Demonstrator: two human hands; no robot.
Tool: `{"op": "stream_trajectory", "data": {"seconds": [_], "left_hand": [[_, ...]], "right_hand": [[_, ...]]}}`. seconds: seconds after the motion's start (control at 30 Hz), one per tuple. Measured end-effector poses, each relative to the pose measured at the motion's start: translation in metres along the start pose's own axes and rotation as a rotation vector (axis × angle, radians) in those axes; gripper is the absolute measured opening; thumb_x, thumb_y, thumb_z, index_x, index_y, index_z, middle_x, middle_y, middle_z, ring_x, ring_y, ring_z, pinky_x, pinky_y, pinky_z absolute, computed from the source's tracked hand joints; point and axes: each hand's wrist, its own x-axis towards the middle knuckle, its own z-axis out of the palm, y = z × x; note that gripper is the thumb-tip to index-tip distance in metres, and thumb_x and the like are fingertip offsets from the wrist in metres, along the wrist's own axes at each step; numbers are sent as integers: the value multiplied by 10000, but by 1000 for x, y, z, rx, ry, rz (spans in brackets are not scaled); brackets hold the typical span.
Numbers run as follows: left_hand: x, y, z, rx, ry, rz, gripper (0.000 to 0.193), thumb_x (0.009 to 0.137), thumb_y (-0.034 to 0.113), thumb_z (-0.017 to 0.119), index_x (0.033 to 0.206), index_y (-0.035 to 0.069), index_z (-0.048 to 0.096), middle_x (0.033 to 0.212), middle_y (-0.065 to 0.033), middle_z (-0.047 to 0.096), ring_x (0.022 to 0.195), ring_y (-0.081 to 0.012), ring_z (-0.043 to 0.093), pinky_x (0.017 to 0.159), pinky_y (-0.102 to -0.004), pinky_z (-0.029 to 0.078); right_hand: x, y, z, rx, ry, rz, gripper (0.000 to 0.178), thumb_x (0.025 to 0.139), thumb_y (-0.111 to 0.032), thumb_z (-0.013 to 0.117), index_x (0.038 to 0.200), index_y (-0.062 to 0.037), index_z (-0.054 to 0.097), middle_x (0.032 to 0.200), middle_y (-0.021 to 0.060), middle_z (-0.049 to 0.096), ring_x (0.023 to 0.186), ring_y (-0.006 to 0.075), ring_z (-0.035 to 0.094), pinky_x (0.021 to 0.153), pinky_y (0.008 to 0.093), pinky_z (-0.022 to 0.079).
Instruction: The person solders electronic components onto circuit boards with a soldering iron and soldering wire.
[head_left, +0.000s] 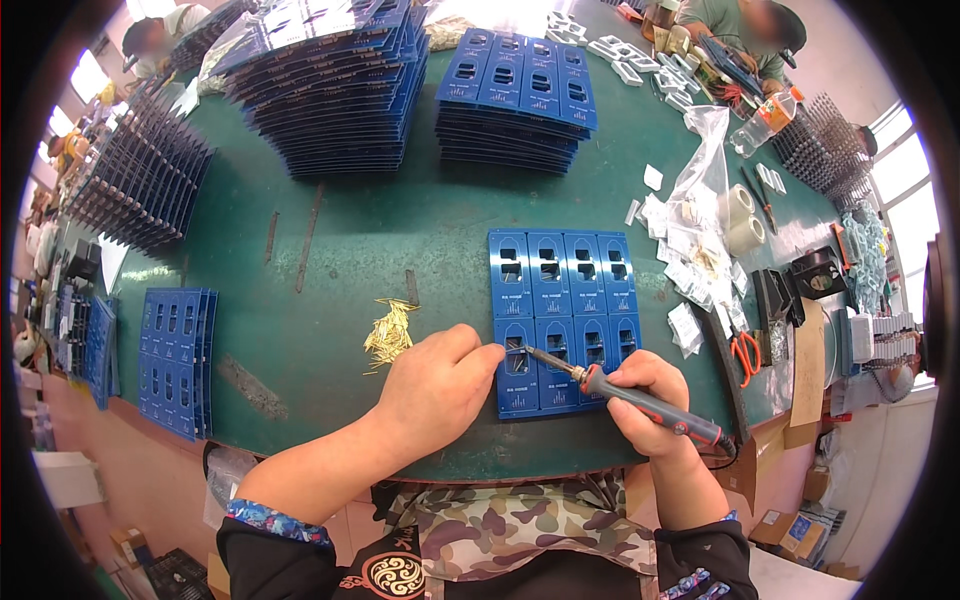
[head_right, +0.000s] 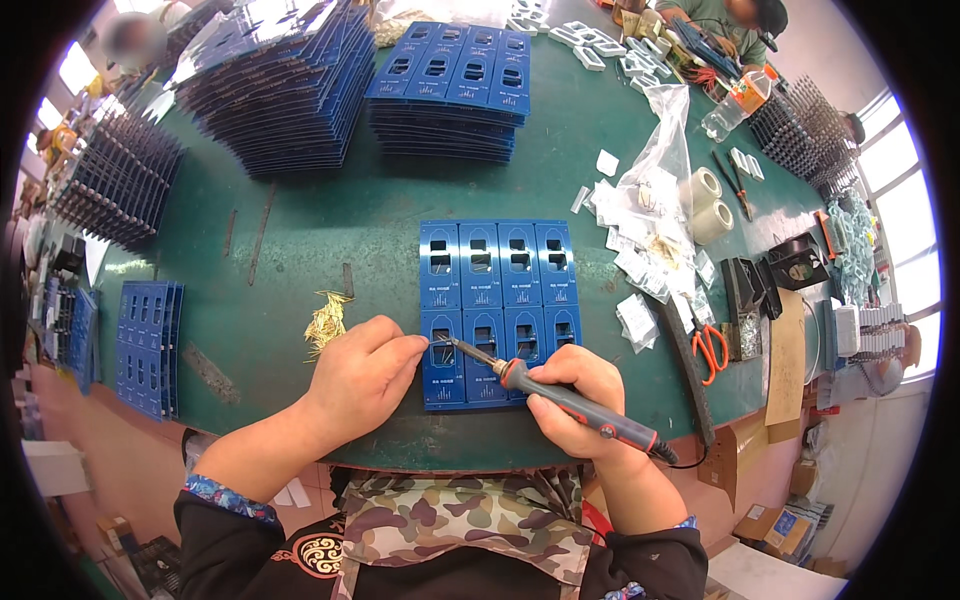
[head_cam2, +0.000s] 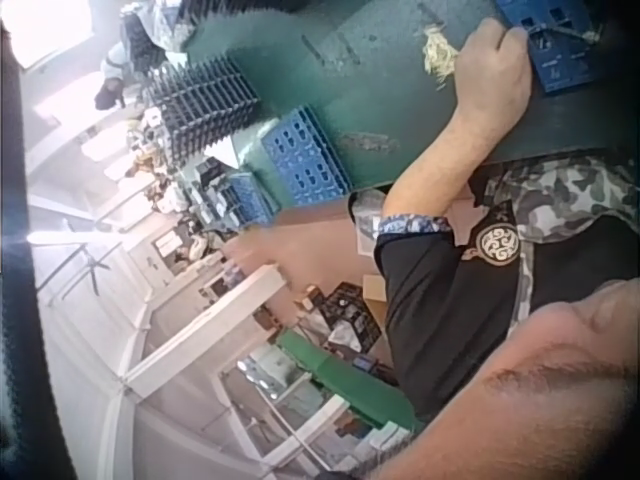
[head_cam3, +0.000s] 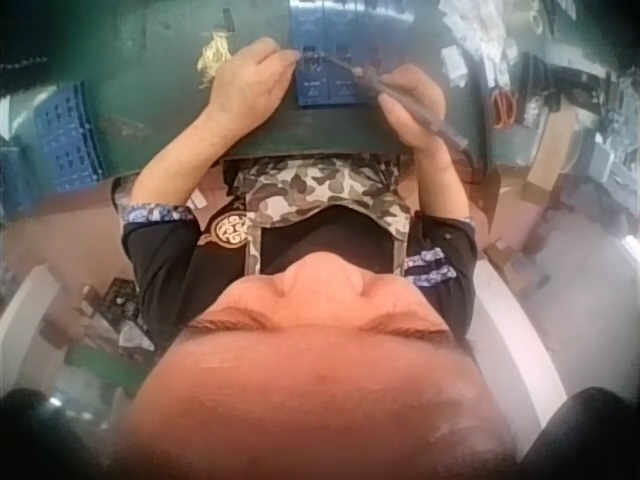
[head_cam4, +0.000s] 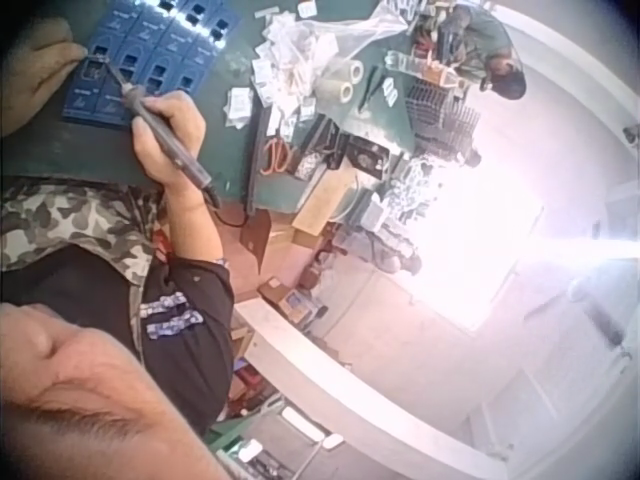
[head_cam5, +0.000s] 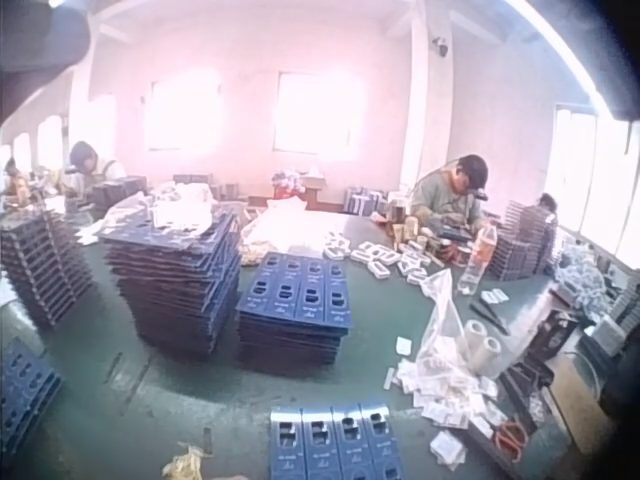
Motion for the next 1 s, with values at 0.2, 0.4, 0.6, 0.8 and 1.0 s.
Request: {"op": "stream_trajectory", "data": {"seconds": [0.2, 0.4, 0.6, 0.8, 1.0], "left_hand": [[0, 0, -1, -31, 24, 3, 166, 801, 34, 692, 962, 33, 656, 786, -88, 559, 683, -285, 601, 568, -384, 497], [-1, 0, -1, -24, 8, 21, 165, 803, 34, 691, 964, 32, 653, 787, -87, 555, 682, -284, 599, 565, -385, 494], [0, 1, -1, -15, -2, 21, 144, 817, 32, 701, 955, 28, 664, 793, -89, 582, 679, -284, 607, 561, -379, 489], [-1, 1, -1, -8, -20, 18, 145, 818, 33, 700, 958, 28, 665, 799, -91, 584, 683, -287, 608, 567, -381, 493], [0, 2, -2, -18, -8, 12, 143, 817, 28, 699, 956, 23, 668, 795, -96, 584, 681, -286, 607, 570, -378, 495]], "right_hand": [[-9, 6, -2, 102, 83, 40, 209, 733, -49, 718, 921, 2, 639, 747, 108, 609, 613, 202, 571, 544, 304, 431], [-5, 4, -1, 48, 29, 3, 210, 733, -49, 720, 922, -4, 642, 740, 105, 607, 601, 197, 562, 534, 306, 422], [-3, 2, -2, 30, -12, 4, 210, 725, -41, 717, 919, -4, 645, 727, 104, 607, 597, 202, 567, 531, 306, 421], [-1, 1, -2, 16, -23, -8, 205, 721, -35, 713, 912, -3, 645, 728, 104, 607, 591, 203, 563, 528, 308, 418], [-5, 5, -1, 47, 10, 2, 206, 718, -32, 712, 910, -5, 643, 727, 102, 603, 591, 202, 561, 529, 306, 420]]}}
